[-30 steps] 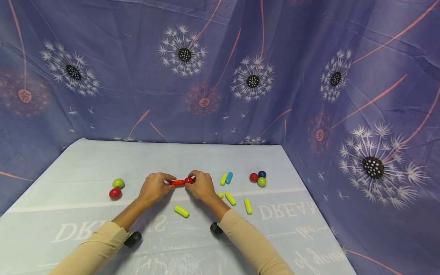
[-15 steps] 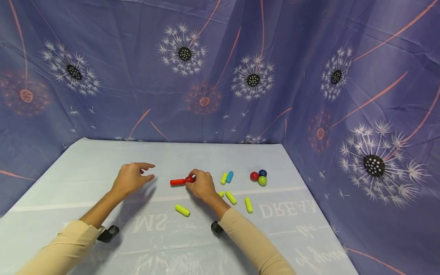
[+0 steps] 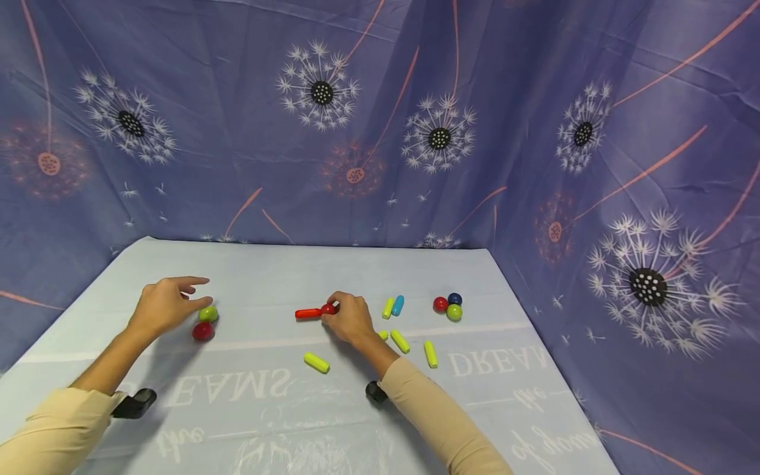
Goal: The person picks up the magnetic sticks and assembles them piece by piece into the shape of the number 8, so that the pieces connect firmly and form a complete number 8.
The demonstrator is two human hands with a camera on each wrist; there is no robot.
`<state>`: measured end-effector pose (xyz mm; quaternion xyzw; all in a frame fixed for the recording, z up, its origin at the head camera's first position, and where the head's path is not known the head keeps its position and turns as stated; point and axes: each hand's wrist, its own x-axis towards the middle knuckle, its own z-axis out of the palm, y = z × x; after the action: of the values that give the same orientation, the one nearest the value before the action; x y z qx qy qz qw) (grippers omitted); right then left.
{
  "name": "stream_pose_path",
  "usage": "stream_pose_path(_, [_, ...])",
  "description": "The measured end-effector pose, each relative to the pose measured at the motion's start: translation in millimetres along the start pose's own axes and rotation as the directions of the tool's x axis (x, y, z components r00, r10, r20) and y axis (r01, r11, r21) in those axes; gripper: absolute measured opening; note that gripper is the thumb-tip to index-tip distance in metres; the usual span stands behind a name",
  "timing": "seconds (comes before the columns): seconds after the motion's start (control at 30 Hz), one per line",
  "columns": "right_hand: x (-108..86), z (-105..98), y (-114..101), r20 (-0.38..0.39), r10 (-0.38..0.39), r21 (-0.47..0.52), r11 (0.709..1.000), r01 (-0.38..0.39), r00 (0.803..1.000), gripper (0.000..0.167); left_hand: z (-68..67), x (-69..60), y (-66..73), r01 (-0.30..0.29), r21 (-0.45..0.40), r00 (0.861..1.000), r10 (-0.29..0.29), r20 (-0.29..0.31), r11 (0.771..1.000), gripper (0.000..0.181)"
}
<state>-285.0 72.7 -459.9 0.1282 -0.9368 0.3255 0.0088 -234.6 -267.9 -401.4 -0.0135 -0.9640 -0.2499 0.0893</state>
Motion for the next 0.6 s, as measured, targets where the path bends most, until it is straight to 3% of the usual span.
stream_pose_path(0.23, [0.4,1,0,0.002,-0.01,0.011,1.0,0.01,1.0,0.03,1.5,-1.9,-18.1,0.114,-0.061,0.987,-0.106,0.122,0.992,0.062])
stream_pose_path(0.4, [0.9,1,0,-0.006,-0.007,0.01,1.0,0.007,1.0,0.03,2.6,-0.3,-20.9,0.14,-0.063,0.973,-0.125,0.194,0.988,0.064])
stream_pose_path(0.6, [1.7,-1,2,-0.013,-0.021,-0.005,1.0,0.021,1.0,0.028,3.3,0.2,-19.5,0.152,-0.086,0.966,-0.129,0.226,0.985,0.062])
